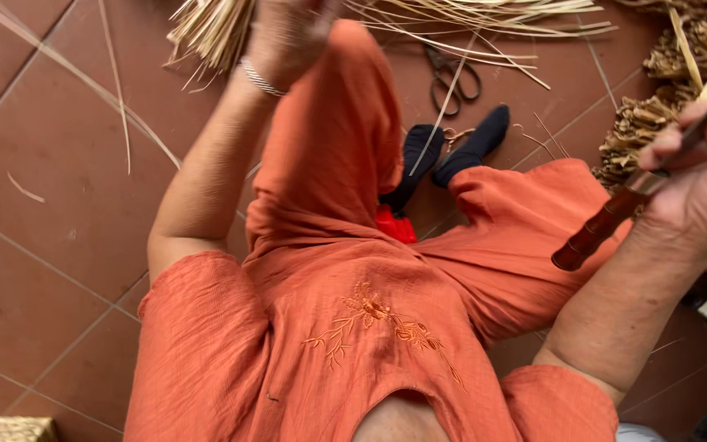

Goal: The person gathers dried plant stalks into bundles, ties them with thin strips, and trims the ends with a knife. The person works on a tiled floor, placing finished bundles aside.

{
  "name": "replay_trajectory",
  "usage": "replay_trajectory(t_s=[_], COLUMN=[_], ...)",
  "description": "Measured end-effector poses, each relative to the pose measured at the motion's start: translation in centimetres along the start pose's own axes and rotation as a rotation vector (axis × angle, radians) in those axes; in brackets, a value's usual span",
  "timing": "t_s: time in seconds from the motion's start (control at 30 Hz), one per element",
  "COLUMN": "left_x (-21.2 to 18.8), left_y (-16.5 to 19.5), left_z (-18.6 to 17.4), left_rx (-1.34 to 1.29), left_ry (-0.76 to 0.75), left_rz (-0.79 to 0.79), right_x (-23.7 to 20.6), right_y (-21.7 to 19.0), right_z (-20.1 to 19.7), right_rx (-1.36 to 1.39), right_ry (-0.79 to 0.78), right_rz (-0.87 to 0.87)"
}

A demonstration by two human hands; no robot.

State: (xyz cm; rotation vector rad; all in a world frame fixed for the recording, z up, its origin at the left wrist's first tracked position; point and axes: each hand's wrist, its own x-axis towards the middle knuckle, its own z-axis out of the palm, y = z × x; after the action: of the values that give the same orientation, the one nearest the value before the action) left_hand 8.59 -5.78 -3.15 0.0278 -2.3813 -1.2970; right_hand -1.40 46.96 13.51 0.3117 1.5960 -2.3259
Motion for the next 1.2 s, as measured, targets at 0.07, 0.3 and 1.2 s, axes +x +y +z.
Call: replay_trajectory(t_s=[0.07,0.3,1.2], left_x=[2.0,-1.5,-1.6], left_y=[2.5,3.7,13.4], left_z=[6.1,24.2,9.2], left_rx=[0.073,0.263,-1.059], left_ry=[-0.120,-0.892,-0.394], left_rz=[0.116,-0.393,-0.441], right_x=[-0.3,-1.3,-3.6], right_y=[0.0,-0.6,4.4], right_z=[1.9,3.1,13.1], right_rx=[-0.046,0.058,-0.179], right_ry=[-0.027,0.031,-0.434], right_rz=[-0.047,-0.145,0.161])
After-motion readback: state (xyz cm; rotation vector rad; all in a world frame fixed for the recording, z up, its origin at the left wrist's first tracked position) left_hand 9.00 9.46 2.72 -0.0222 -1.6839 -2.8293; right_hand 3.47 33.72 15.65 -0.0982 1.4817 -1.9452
